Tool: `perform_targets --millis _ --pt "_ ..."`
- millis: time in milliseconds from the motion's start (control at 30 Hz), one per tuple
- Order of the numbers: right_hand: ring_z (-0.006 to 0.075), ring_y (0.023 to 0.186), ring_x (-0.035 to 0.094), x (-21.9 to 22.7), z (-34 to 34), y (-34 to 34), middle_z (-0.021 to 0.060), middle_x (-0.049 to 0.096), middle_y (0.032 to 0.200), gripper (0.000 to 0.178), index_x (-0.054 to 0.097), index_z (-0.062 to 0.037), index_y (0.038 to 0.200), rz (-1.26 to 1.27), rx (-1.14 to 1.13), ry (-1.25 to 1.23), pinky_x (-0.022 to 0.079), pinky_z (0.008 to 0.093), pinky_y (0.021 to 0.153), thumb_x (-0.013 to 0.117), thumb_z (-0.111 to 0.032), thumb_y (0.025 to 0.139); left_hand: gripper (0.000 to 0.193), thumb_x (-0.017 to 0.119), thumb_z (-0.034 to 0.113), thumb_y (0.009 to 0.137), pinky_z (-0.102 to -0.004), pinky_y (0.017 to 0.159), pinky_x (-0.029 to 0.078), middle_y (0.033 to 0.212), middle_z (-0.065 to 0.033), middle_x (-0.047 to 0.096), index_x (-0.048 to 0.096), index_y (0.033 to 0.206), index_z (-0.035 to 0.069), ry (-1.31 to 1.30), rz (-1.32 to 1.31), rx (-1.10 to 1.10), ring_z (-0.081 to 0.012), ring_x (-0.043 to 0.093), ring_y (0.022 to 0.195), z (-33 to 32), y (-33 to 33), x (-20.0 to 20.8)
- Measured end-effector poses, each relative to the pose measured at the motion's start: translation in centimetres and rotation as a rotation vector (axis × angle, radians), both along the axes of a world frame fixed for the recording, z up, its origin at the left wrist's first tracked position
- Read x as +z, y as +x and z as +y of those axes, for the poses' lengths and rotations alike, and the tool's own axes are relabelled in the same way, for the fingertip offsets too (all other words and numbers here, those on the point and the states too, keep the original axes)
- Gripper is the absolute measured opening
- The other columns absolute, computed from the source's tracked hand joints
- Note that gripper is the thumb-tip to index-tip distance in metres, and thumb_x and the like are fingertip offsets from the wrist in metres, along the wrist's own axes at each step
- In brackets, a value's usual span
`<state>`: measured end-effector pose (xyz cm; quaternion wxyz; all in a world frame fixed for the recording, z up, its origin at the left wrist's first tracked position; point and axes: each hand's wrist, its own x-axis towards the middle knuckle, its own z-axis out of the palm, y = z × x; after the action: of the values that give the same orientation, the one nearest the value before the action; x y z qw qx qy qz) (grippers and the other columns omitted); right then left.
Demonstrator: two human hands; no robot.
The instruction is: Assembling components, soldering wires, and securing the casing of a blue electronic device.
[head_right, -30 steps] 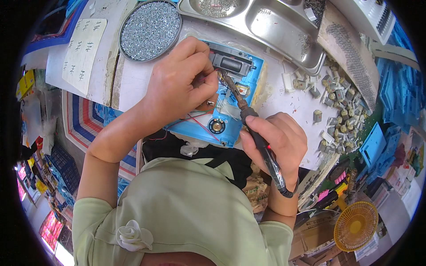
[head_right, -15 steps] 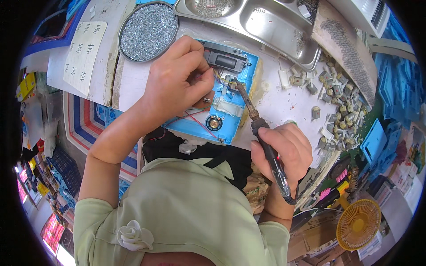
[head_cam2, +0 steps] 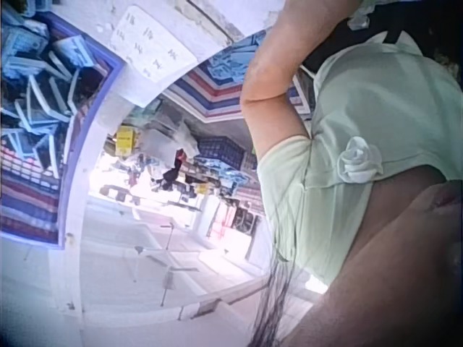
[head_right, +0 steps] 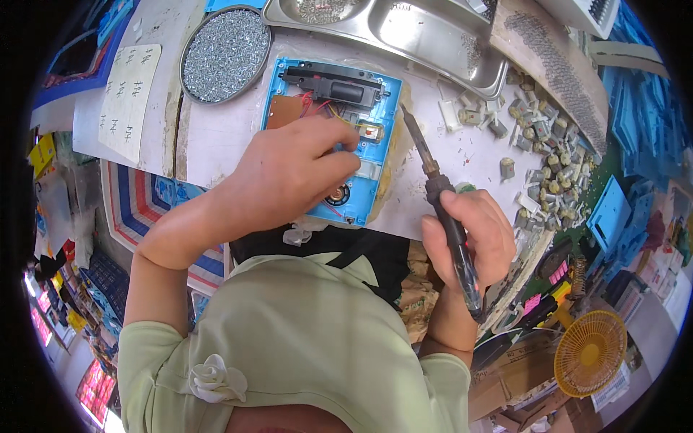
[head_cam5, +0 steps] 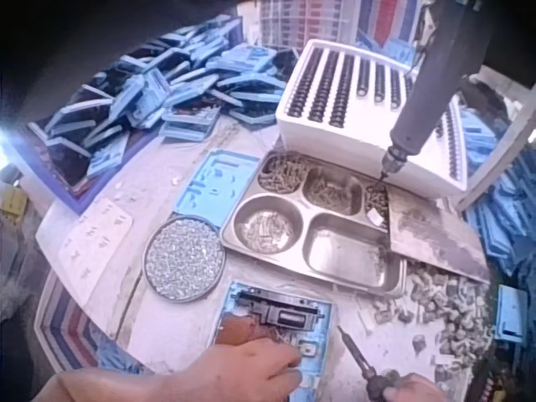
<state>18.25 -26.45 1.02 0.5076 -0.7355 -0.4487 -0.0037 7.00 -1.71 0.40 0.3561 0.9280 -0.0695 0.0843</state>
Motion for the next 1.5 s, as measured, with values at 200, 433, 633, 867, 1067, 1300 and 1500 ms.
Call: perform_targets --millis 200,433,633,867,1067,1300,1500 --pt "0.0268 0.088 0.069 -1.1 3.0 -2.1 0.016 0.069 0.1 0.05 0.063 0.0013 0.124 0.217 -0.108 0.082 0.054 0.0343 0.078 0.082 0.005 0.078 0.01 0.076 0.003 0.086 -0.0316 0.063 0.052 0.082 -0.0075 0.068 0.071 0.095 0.001 -0.352 0.071 0.108 -0.0192 0.066 0.071 0.8 0.7 -0.7" --pt "0.0224 0.088 0.07 -2.6 7.8 -1.7 0.0131 0.069 0.102 0.054 0.063 -0.0023 0.126 0.285 -0.088 0.067 0.054 0.0313 0.079 0.078 0.01 0.076 0.009 0.075 0.002 0.087 -0.0287 0.059 0.049 0.077 -0.0069 0.067 0.071 0.096 -0.001 -0.466 0.225 0.186 -0.0139 0.062 0.065 1.0 0.8 0.2" --pt "0.022 0.083 0.067 -1.7 6.3 -2.0 0.013 0.067 0.097 0.048 0.065 -0.0003 0.124 0.133 -0.12 0.088 0.052 0.0316 0.075 0.081 0.004 0.078 0.01 0.074 0.002 0.085 -0.0333 0.067 0.051 0.085 -0.0087 0.065 0.07 0.094 0.002 -0.37 0.027 0.037 -0.0252 0.064 0.076 1.2 0.5 -1.3" --pt "0.0232 0.068 0.054 0.1 -0.7 -0.5 0.0099 0.061 0.079 0.027 0.067 0.0023 0.102 0.288 0.077 0.199 0.043 0.0371 0.068 0.076 -0.005 0.077 0.016 0.074 0.0 0.078 -0.0368 0.07 0.053 0.101 -0.009 0.059 0.065 0.09 0.005 -0.19 0.007 -0.148 -0.0288 0.063 0.082 2.3 -0.2 -1.0" --pt "0.0233 0.058 0.05 -0.4 0.3 0.2 0.0076 0.058 0.067 0.023 0.069 0.001 0.093 0.356 0.274 0.089 0.039 0.0351 0.057 0.074 -0.003 0.07 0.018 0.073 -0.001 0.076 -0.0379 0.069 0.053 0.102 -0.0084 0.059 0.061 0.087 0.005 -0.14 0.008 -0.186 -0.0294 0.064 0.083 2.3 0.1 -1.2" --pt "0.0213 0.059 0.05 -0.5 1.2 1.0 0.0075 0.064 0.071 0.025 0.071 -0.001 0.092 0.402 0.339 0.016 0.038 0.034 0.056 0.074 -0.004 0.068 0.019 0.074 0.0 0.075 -0.0392 0.067 0.053 0.103 -0.0079 0.059 0.059 0.087 0.005 -0.118 0.031 -0.257 -0.0299 0.064 0.082 3.0 0.4 -1.4" --pt "0.0208 0.059 0.05 -0.5 1.4 1.2 0.0071 0.064 0.071 0.024 0.071 -0.001 0.091 0.408 0.332 -0.017 0.038 0.0328 0.056 0.075 -0.005 0.068 0.021 0.074 0.002 0.075 -0.041 0.068 0.054 0.102 -0.0078 0.059 0.058 0.088 0.005 -0.086 0.036 -0.286 -0.0306 0.065 0.086 3.0 0.6 -1.0"
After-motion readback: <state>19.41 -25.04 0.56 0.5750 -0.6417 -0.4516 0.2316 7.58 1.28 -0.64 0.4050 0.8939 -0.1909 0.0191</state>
